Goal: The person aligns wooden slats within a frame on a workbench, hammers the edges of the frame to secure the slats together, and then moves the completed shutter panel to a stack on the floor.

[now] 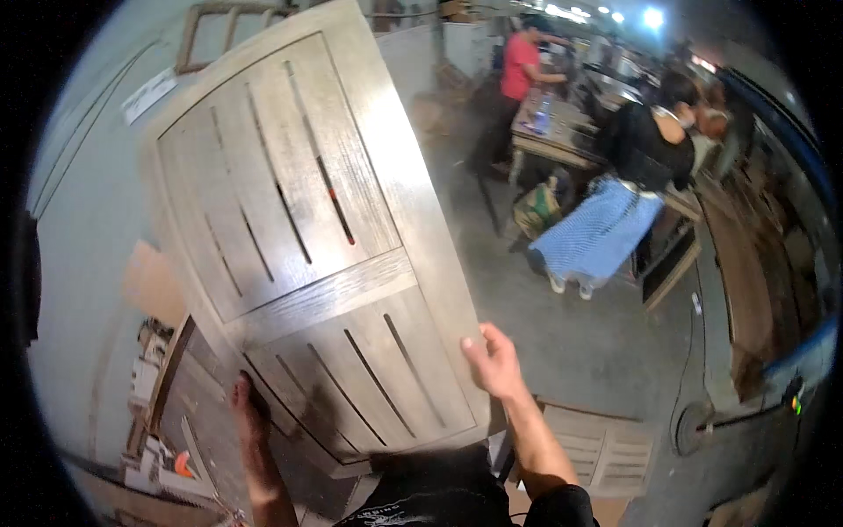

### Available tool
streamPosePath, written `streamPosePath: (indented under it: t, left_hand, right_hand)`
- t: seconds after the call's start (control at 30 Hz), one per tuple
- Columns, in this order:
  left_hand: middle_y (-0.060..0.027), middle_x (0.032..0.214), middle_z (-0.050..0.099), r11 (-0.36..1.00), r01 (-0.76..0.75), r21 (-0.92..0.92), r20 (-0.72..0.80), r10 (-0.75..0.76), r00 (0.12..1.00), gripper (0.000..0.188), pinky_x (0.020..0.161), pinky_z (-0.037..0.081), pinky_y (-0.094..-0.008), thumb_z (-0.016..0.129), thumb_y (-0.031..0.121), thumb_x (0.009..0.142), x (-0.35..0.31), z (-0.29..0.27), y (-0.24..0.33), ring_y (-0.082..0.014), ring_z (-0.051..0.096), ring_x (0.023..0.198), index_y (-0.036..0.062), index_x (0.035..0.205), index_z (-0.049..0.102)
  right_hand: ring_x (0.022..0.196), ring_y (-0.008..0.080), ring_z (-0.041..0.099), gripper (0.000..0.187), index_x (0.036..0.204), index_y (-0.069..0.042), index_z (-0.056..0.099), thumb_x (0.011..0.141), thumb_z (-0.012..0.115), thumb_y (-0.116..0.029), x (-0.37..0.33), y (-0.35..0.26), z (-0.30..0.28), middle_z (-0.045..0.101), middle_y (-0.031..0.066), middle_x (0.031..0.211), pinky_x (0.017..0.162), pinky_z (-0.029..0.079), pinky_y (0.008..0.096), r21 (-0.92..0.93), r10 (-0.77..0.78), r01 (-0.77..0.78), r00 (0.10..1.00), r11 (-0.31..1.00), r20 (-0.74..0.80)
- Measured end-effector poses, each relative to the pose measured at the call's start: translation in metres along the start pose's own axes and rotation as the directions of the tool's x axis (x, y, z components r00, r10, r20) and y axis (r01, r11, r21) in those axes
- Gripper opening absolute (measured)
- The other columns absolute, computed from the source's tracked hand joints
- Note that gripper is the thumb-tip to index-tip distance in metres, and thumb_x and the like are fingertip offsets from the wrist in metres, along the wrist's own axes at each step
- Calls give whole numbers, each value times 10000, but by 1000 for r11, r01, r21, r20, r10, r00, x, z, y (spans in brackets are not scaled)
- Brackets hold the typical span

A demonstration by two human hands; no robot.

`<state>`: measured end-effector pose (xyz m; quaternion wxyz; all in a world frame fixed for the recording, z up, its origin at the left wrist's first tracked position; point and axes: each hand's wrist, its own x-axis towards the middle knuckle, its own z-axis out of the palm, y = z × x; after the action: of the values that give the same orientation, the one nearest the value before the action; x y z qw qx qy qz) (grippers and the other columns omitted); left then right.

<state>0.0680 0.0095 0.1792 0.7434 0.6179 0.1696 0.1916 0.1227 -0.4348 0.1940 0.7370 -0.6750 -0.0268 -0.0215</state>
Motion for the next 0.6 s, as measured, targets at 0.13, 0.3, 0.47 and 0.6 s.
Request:
streamPosePath:
  t: [0.13,0.3,0.47,0.6]
  left_hand:
    - [-127,1287,597,991,51,-127,427,8,904,567,985,466,-402,513,455,1000,21,66,38,-256,600,1126,-9,1326,519]
    - [-150,1372,532,987,97,-126,501,-21,865,676,1050,413,-428,471,507,1007,14,120,19,-292,532,1234,-20,1424,405]
    - [-167,1444,471,993,82,-87,562,-19,827,730,1086,385,-444,477,520,1004,-13,193,31,-315,488,1289,-24,1470,340]
    - [-166,1399,499,986,70,-150,521,19,853,678,1038,432,-426,545,454,997,-35,249,14,-289,530,1234,-41,1431,383]
  right_hand:
    - [1063,162,555,334,1265,-19,560,980,579,-193,-6,-70,-41,624,74,1153,950,436,318,-186,-251,254,967,949,38]
    - [1156,181,555,434,1339,-22,519,991,581,-275,-21,-99,-91,624,120,1260,1003,431,345,-183,-269,257,962,949,-41]
    - [1053,253,623,513,1336,19,455,979,607,-317,-69,-116,-146,648,190,1147,915,485,375,-353,-311,267,947,897,-75]
    - [901,313,668,502,1265,36,463,966,624,-333,-88,-139,-180,664,234,979,796,518,405,-456,-136,40,974,889,-180]
